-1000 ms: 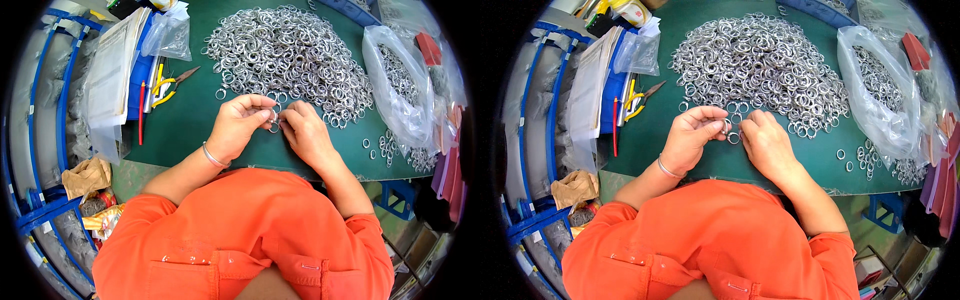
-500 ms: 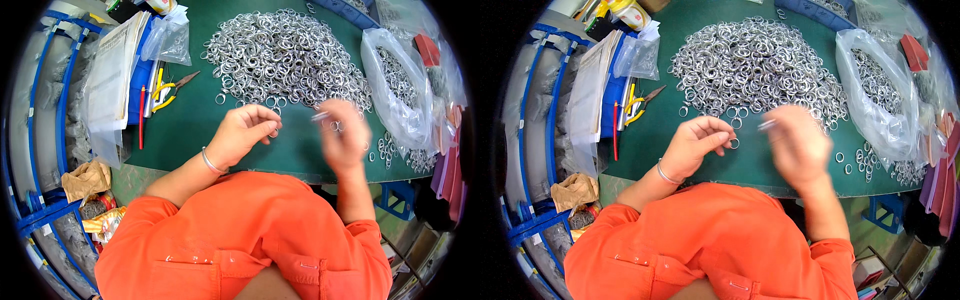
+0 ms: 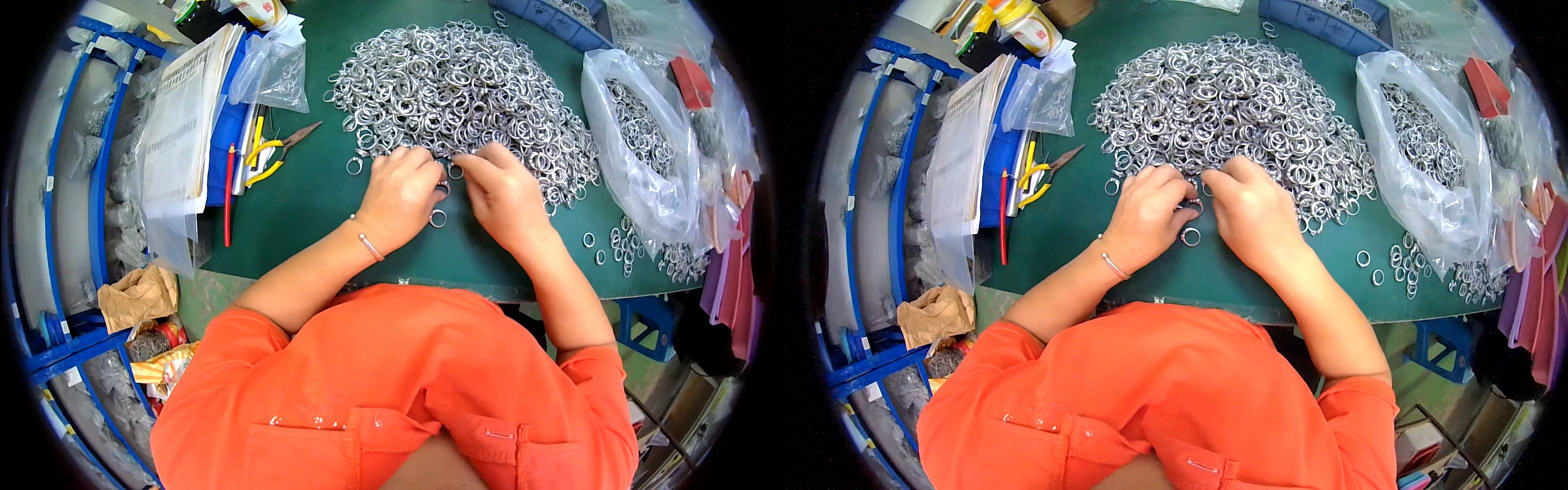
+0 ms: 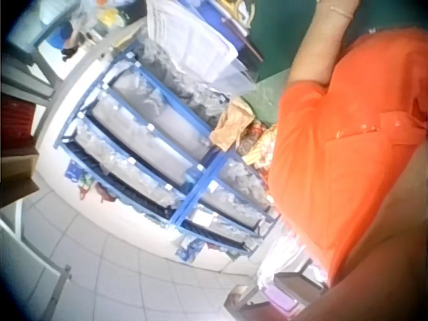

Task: The person sorts small metal rings by hand, selecting individual rings from a pile and placing them into a plastic container.

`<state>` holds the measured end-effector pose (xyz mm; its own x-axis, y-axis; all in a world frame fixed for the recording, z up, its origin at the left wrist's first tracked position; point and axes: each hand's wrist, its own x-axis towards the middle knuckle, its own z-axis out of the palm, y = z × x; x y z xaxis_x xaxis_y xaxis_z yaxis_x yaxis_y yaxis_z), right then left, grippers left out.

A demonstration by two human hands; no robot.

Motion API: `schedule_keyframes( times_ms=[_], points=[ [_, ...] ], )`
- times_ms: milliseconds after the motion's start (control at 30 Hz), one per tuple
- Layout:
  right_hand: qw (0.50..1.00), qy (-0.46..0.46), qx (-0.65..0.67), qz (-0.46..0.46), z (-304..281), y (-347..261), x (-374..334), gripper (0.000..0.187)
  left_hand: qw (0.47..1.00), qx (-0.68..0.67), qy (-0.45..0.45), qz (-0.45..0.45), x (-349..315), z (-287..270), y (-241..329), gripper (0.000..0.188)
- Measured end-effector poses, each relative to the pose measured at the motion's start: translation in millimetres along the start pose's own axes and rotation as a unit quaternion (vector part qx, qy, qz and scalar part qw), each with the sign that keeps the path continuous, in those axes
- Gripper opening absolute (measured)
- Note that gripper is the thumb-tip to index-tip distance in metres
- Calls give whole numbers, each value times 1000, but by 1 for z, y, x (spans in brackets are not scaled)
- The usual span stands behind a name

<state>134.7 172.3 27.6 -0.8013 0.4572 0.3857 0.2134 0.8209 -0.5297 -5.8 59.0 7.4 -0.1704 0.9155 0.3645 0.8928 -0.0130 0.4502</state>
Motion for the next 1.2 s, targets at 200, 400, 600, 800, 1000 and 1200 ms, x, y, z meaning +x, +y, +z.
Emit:
schedule_keyframes(
  times_ms=[200, 400, 600, 800, 1000, 1200],
  points=[
    [993, -31, -96, -57, 18, 11, -5, 14, 979, -189, 37, -72, -10, -11, -1, 19],
    [974, -2, 224, 24, 1, -5, -11, 22, 846, -478, 14, -235, -14, -15, 6, 14],
    [954, 22, 299, 16, 3, -20, -16, 23, 870, -462, 89, -151, -13, -12, 12, 13],
    [934, 23, 355, 40, 7, -17, -22, 22, 942, -310, 120, -47, -10, -20, 15, 15],
    [935, 29, 348, 52, 4, -21, -22, 23, 949, -289, 119, -37, -10, -21, 18, 14],
    [965, 30, 260, -7, 2, -16, -23, 22, 947, -304, 78, -65, -13, -22, 16, 16]
  ],
)
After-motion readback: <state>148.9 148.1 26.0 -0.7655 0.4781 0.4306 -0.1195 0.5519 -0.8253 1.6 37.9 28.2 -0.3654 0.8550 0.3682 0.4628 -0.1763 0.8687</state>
